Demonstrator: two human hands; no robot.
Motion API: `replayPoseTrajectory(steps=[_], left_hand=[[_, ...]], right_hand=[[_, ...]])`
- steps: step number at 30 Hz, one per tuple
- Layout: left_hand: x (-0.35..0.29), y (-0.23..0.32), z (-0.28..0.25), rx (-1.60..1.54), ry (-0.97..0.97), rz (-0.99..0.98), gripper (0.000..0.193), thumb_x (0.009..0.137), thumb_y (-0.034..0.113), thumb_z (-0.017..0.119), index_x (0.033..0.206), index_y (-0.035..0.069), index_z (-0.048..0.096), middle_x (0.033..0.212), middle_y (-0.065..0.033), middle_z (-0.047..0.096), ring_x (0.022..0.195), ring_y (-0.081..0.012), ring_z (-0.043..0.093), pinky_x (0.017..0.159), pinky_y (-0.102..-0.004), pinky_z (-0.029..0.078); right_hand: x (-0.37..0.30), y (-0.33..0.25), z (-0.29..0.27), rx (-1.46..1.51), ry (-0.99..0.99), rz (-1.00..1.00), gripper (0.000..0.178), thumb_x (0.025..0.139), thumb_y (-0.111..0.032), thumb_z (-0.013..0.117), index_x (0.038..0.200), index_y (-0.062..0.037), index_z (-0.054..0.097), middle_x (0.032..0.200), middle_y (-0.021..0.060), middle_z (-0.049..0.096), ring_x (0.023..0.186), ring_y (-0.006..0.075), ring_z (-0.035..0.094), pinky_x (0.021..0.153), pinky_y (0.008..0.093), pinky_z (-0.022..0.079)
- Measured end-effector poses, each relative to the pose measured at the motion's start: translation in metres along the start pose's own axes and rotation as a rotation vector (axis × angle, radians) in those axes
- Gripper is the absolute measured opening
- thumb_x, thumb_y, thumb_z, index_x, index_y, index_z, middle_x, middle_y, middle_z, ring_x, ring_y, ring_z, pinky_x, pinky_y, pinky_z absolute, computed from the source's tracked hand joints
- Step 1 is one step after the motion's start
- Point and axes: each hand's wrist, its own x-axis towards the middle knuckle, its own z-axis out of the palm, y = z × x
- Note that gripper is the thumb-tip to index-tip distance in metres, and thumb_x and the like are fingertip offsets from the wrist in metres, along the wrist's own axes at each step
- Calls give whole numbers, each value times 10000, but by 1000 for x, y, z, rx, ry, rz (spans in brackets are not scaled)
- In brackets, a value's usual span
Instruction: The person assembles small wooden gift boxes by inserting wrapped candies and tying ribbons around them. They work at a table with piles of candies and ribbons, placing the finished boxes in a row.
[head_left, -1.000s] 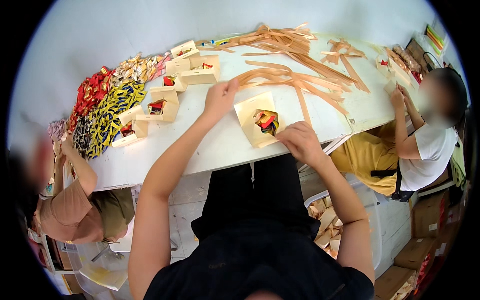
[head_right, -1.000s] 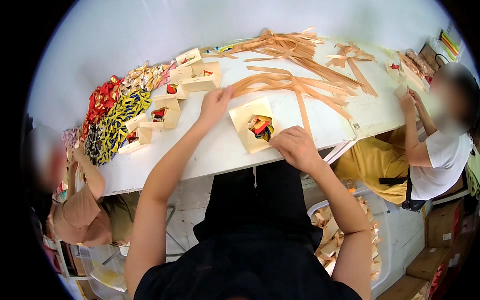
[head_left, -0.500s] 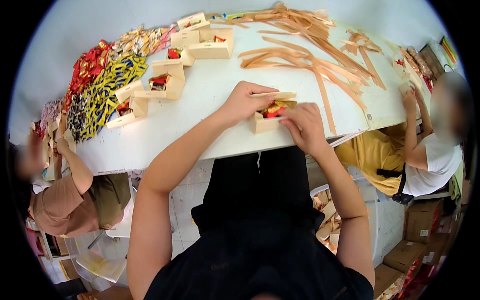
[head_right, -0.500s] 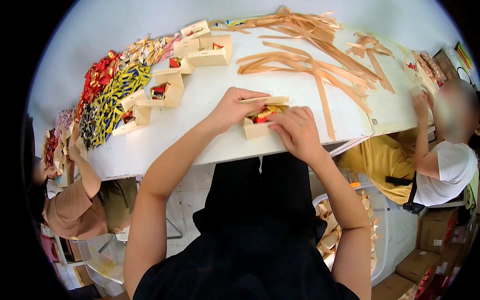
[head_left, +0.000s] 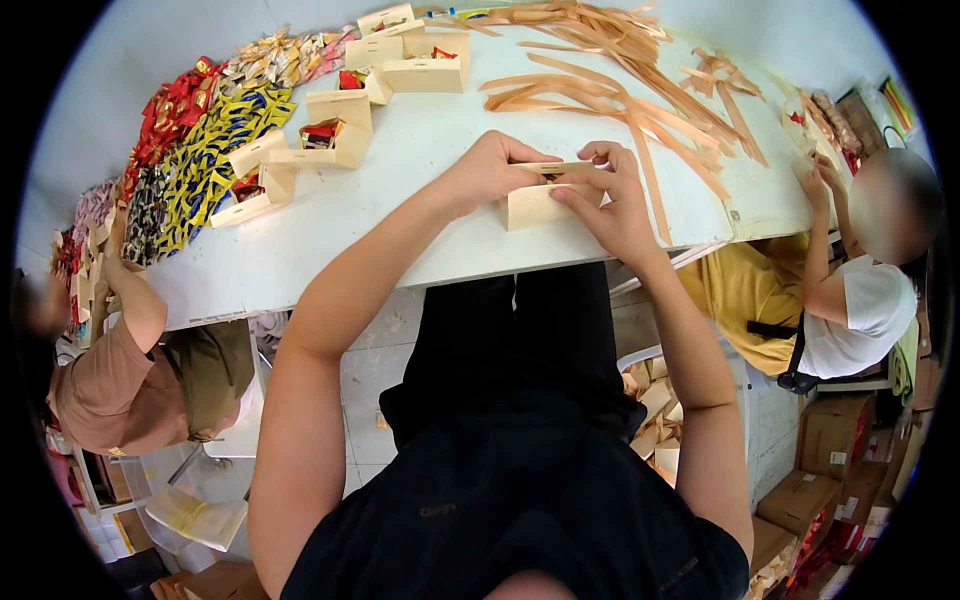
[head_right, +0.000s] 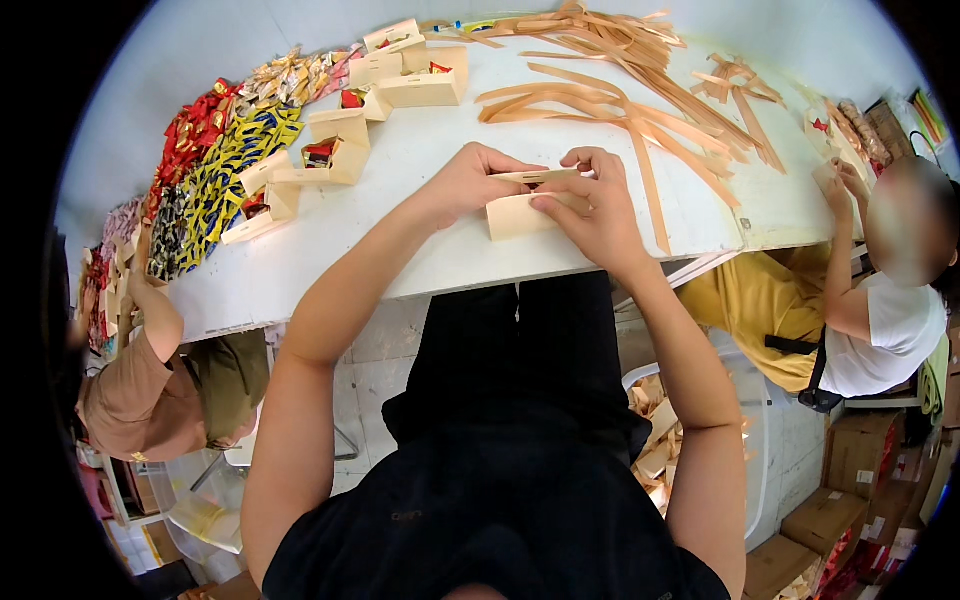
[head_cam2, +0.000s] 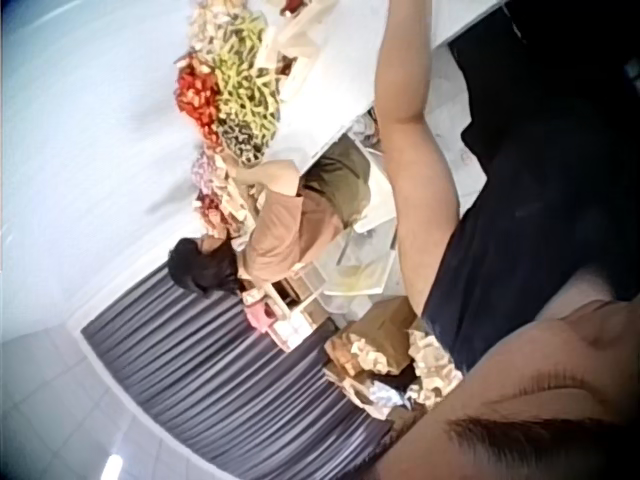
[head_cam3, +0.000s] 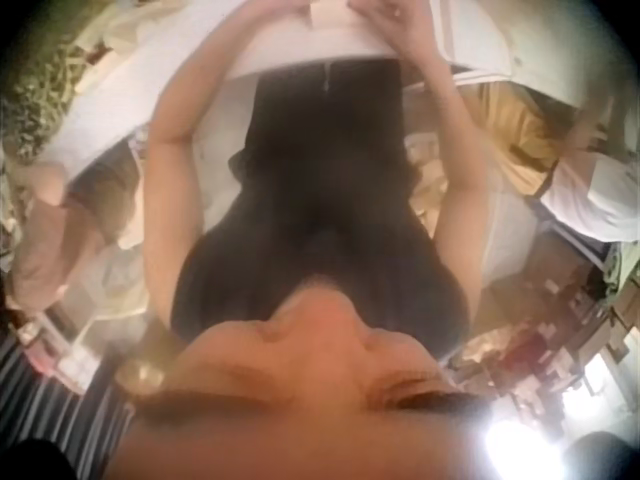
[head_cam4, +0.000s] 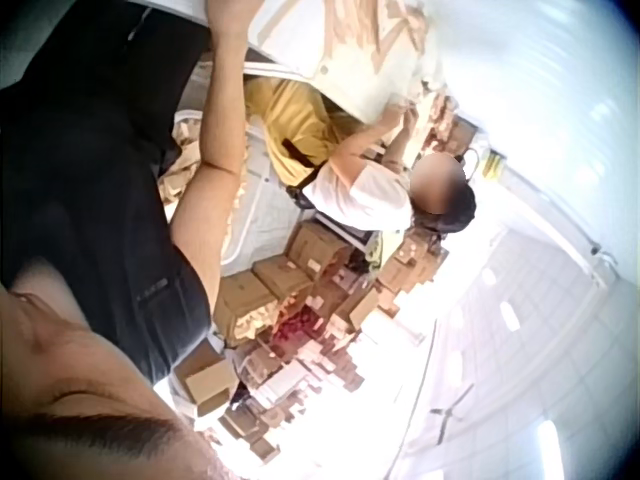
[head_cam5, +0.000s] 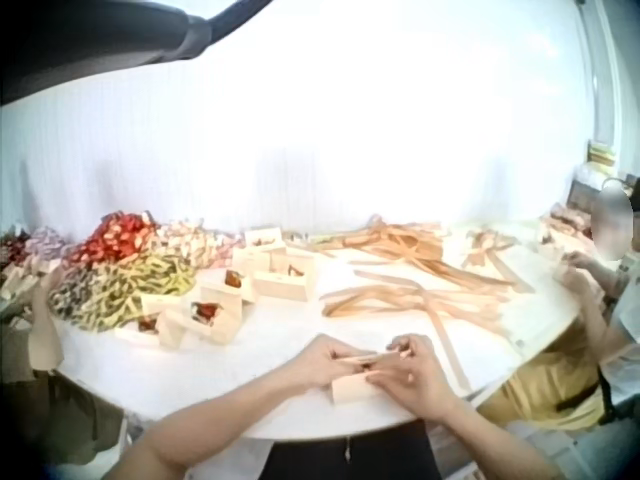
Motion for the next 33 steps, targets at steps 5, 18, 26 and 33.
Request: replayPoseTrajectory(steps=[5,18,26,33], left_hand=[[-5,-6,6,-92,-9,51,374,1007,70,698,1379,61,741,1286,-101,784,1135,-125,711,998,-278,547],[-15,-19,11,416,172,292,529,917,283,821,1370,28,723,1235,-215,780,1132,-312,761,1013,-390,568],[-14,-14,6,472,329,242,493,896,278,840,1331,57,761,1258,-183,783,1125,-289,770,988,-340,575],[-6,-23,13,312,354,285,517,872,262,886,1324,44,763,1306,-165,768,1131,-247,756,995,-327,570]], right_hand=[[-4,16,18,-30,91,-72,181,879,-207,885,1025,-114,833,1217,75,737,1335,310,505,1143,446,415],[34,44,1,287,-14,114,222,906,-165,873,1039,-32,756,960,37,756,958,141,684,896,315,538],[44,132,-61,-392,140,496,381,886,-329,892,1051,-25,731,892,75,697,825,212,660,761,346,535],[-2,138,-90,-394,93,427,382,903,-306,878,1055,-6,696,811,74,635,756,216,618,700,366,519]])
